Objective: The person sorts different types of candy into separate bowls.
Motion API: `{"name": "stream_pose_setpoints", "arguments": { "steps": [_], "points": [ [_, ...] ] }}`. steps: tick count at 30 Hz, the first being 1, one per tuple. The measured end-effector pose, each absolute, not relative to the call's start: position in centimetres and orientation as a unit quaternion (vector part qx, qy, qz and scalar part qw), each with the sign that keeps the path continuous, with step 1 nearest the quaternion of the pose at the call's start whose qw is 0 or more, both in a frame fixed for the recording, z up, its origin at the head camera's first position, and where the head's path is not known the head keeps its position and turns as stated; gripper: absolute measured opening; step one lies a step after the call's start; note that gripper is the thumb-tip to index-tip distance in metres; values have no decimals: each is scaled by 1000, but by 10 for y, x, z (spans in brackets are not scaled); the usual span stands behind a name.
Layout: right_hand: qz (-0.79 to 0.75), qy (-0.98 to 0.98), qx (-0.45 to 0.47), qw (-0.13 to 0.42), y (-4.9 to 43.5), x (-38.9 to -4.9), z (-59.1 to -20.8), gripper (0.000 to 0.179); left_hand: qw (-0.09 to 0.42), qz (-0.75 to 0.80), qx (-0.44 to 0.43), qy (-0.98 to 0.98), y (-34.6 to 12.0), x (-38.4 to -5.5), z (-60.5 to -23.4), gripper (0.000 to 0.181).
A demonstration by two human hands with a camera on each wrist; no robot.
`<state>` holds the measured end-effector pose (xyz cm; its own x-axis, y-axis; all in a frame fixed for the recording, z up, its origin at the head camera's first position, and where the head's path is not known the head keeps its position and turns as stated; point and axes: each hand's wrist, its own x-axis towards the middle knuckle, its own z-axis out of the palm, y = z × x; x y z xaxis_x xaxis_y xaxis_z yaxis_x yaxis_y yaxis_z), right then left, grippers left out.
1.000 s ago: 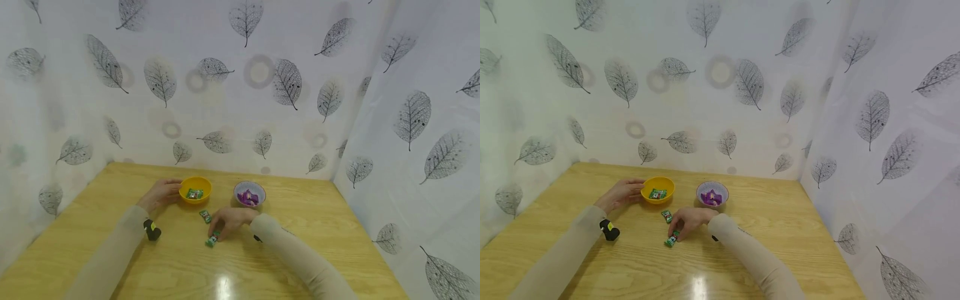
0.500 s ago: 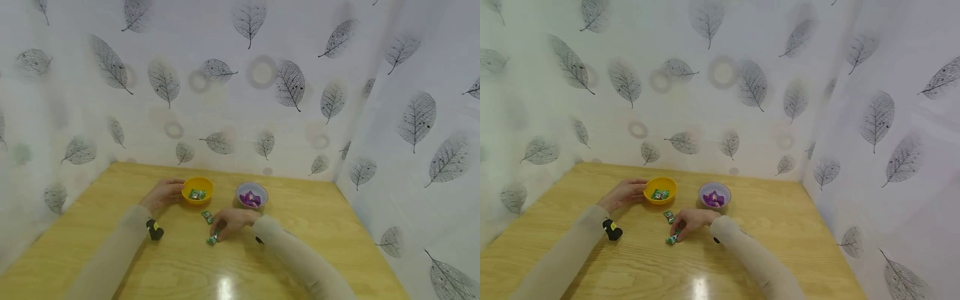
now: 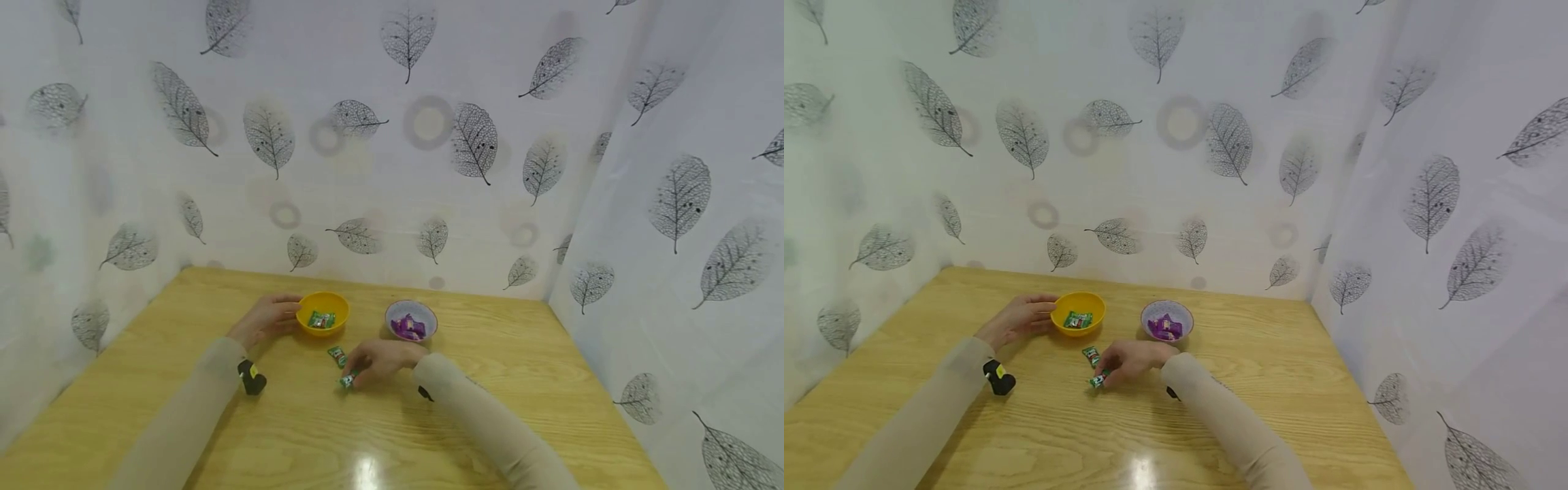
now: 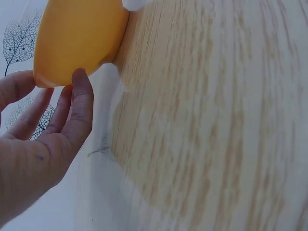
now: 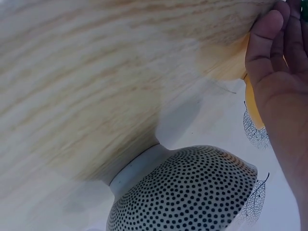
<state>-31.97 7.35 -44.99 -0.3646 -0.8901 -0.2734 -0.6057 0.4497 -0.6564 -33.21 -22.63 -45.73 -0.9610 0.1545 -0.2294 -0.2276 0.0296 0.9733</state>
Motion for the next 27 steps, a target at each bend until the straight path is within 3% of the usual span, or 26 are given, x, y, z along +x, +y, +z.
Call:
{"name": "stream_pose_setpoints", "arguments": {
  "steps": [15, 22, 27],
  "points": [
    [-276, 839, -415, 217, 73, -329, -445, 17, 132, 697, -24, 705, -227, -333, -459, 51],
    [-365, 829, -364, 217, 68, -331, -440, 16, 133, 694, -22, 707, -227, -334, -458, 51],
    [-395, 833, -344, 182, 63, -331, -439, 16, 138, 697, -29, 703, -227, -332, -458, 50]
  ]
}}
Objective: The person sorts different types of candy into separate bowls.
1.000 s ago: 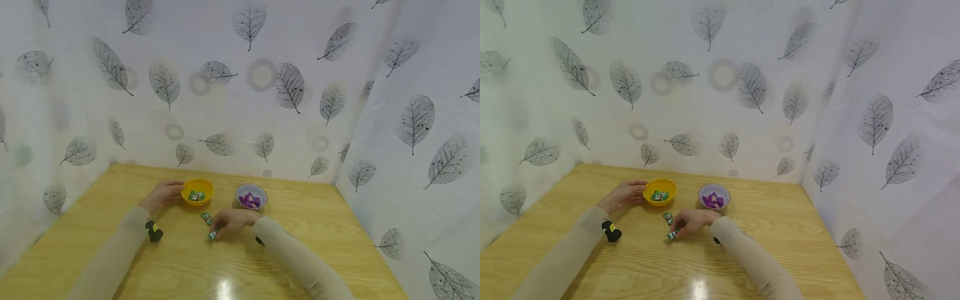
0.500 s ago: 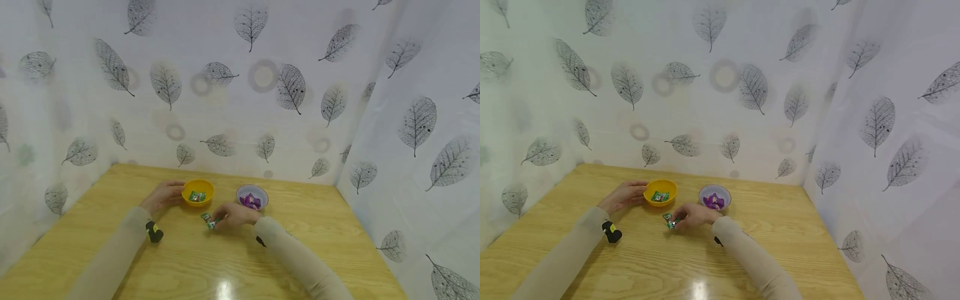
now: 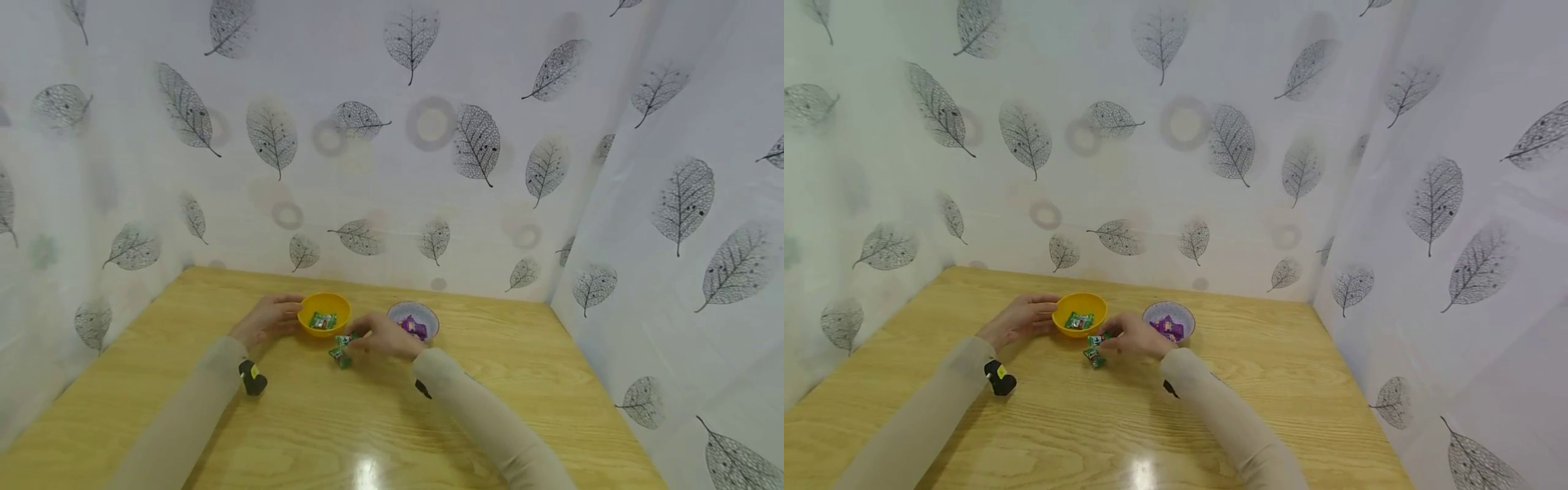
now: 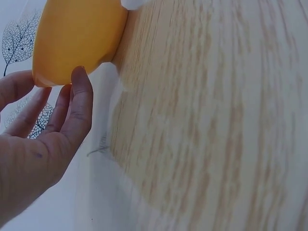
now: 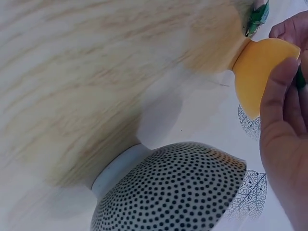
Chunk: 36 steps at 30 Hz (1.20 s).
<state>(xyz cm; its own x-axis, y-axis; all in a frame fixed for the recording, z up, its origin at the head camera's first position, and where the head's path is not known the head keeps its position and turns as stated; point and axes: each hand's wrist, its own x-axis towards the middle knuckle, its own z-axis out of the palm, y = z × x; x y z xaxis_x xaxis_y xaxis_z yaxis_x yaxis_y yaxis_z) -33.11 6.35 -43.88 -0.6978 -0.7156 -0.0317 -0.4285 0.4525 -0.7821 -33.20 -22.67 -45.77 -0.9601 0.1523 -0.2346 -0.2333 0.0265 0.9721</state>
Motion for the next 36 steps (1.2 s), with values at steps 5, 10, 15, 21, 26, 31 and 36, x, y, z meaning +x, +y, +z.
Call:
{"name": "stream_pose_setpoints", "arguments": {
  "steps": [5, 10, 15, 21, 26, 31, 36],
  "points": [
    [-412, 846, -309, 138, 61, -333, -436, 16, 133, 693, -29, 708, -226, -330, -457, 50],
    [-419, 857, -285, 96, 54, -335, -435, 21, 134, 687, -30, 714, -227, -330, -459, 49],
    [-397, 879, -259, 58, 43, -338, -432, 26, 135, 683, -33, 717, -227, -330, -459, 48],
    [-374, 891, -257, 26, 28, -344, -434, 24, 132, 679, -32, 721, -227, -331, -458, 49],
    [-363, 897, -251, 28, 19, -343, -435, 25, 135, 678, -30, 722, -228, -332, -459, 51],
    [-370, 896, -242, 42, 14, -340, -427, 27, 136, 675, -22, 725, -227, -330, -457, 51],
    [-373, 894, -246, 35, 13, -341, -428, 32, 134, 674, -20, 726, -229, -331, -457, 51]
  ]
}}
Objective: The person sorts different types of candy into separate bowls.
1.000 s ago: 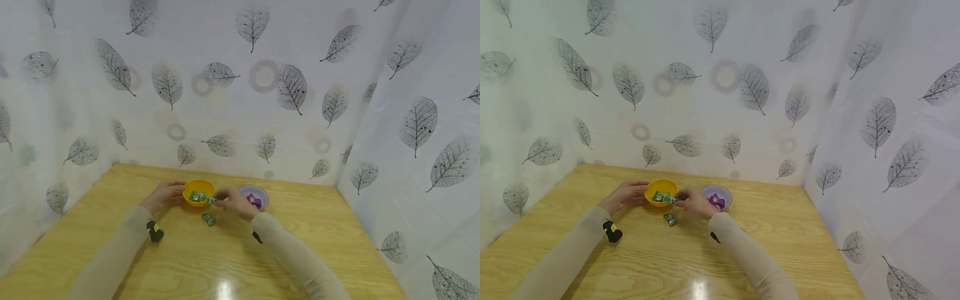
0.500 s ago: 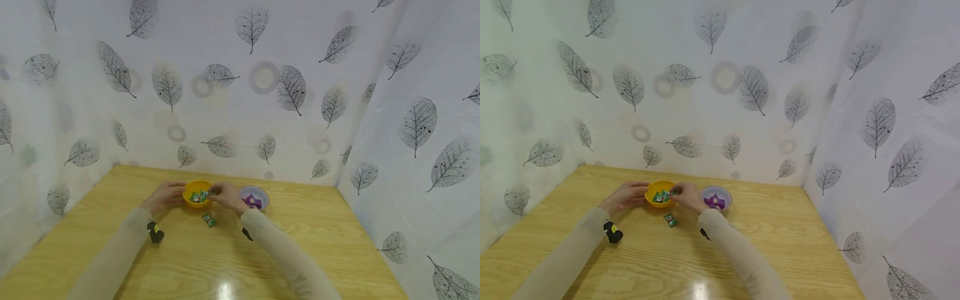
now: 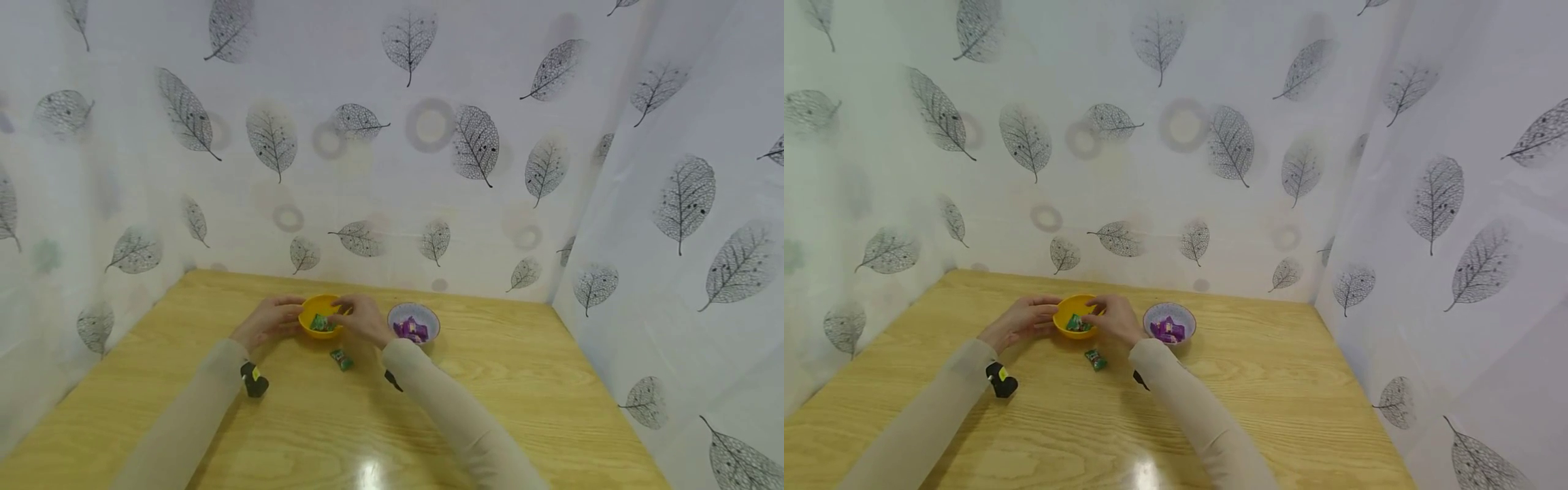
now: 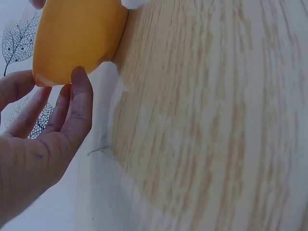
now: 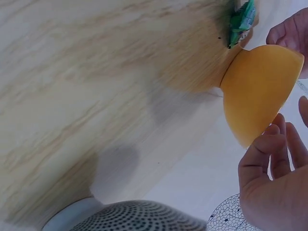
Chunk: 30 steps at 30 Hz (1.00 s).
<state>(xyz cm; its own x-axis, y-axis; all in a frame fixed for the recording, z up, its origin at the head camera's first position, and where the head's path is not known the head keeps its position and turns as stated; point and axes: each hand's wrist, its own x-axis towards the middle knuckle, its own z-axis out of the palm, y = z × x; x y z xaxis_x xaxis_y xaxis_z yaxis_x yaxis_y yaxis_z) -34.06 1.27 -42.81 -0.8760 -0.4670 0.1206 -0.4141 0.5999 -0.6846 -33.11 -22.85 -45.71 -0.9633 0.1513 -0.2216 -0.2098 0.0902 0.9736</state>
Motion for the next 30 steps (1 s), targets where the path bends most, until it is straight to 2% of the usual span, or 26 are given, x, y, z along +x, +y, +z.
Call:
{"name": "stream_pose_setpoints", "arguments": {
  "steps": [10, 18, 30],
  "points": [
    [-397, 887, -236, 20, 23, -343, -431, 23, 129, 667, -25, 734, -227, -331, -457, 51],
    [-419, 874, -245, 34, 27, -338, -437, 18, 129, 669, -18, 732, -228, -331, -457, 52],
    [-465, 835, -276, 106, 47, -329, -445, 20, 131, 689, -19, 713, -227, -333, -459, 52]
  ]
}}
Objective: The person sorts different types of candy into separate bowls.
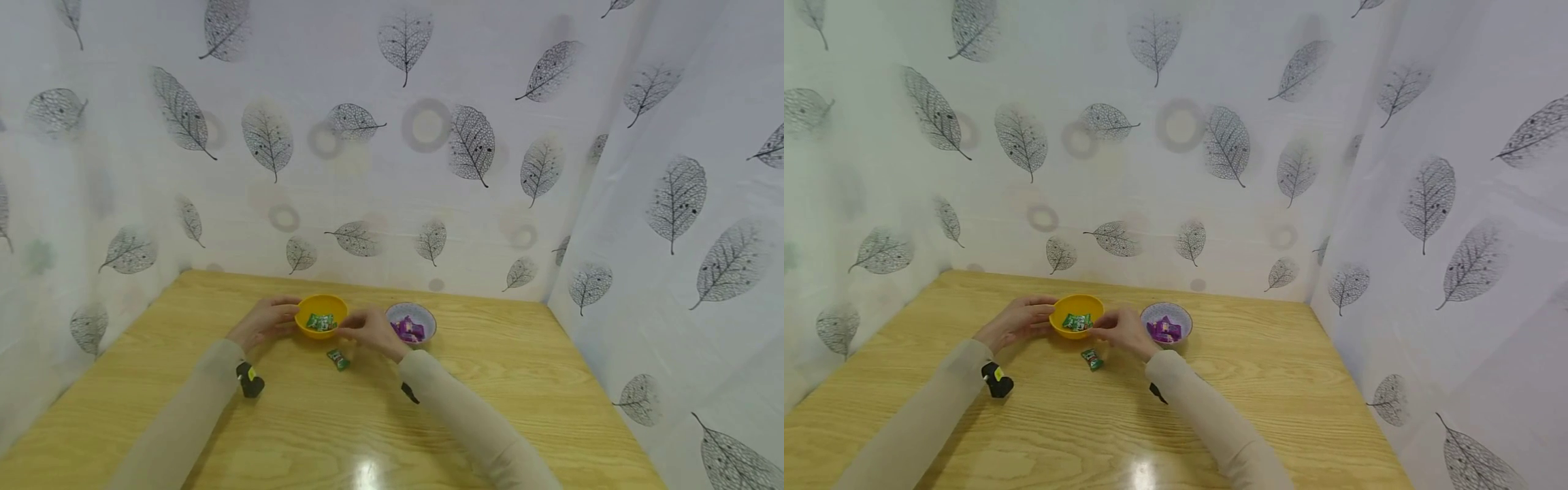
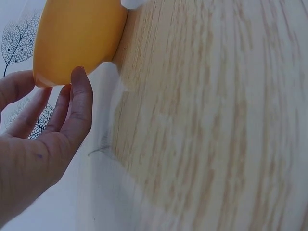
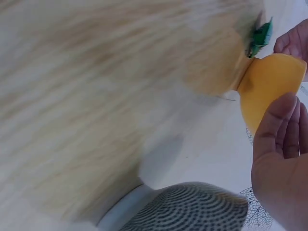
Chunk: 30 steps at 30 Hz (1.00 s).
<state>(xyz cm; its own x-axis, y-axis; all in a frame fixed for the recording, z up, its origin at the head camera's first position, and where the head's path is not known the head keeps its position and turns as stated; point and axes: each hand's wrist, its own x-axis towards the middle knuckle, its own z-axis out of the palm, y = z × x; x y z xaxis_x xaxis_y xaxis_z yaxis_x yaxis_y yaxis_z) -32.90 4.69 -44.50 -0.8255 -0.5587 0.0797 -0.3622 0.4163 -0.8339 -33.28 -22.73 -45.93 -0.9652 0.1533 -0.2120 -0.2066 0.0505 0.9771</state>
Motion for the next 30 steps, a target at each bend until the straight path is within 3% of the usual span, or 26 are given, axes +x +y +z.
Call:
{"name": "stream_pose_setpoints", "arguments": {
  "steps": [7, 23, 30],
  "points": [
    [-377, 855, -321, 152, 61, -328, -458, 23, 131, 674, -19, 727, -229, -333, -459, 52],
    [-324, 883, -302, 155, 56, -319, -464, 22, 131, 666, -24, 734, -227, -334, -455, 52],
    [-291, 877, -347, 159, 52, -321, -464, 22, 132, 670, -19, 730, -225, -332, -455, 53]
  ]
}}
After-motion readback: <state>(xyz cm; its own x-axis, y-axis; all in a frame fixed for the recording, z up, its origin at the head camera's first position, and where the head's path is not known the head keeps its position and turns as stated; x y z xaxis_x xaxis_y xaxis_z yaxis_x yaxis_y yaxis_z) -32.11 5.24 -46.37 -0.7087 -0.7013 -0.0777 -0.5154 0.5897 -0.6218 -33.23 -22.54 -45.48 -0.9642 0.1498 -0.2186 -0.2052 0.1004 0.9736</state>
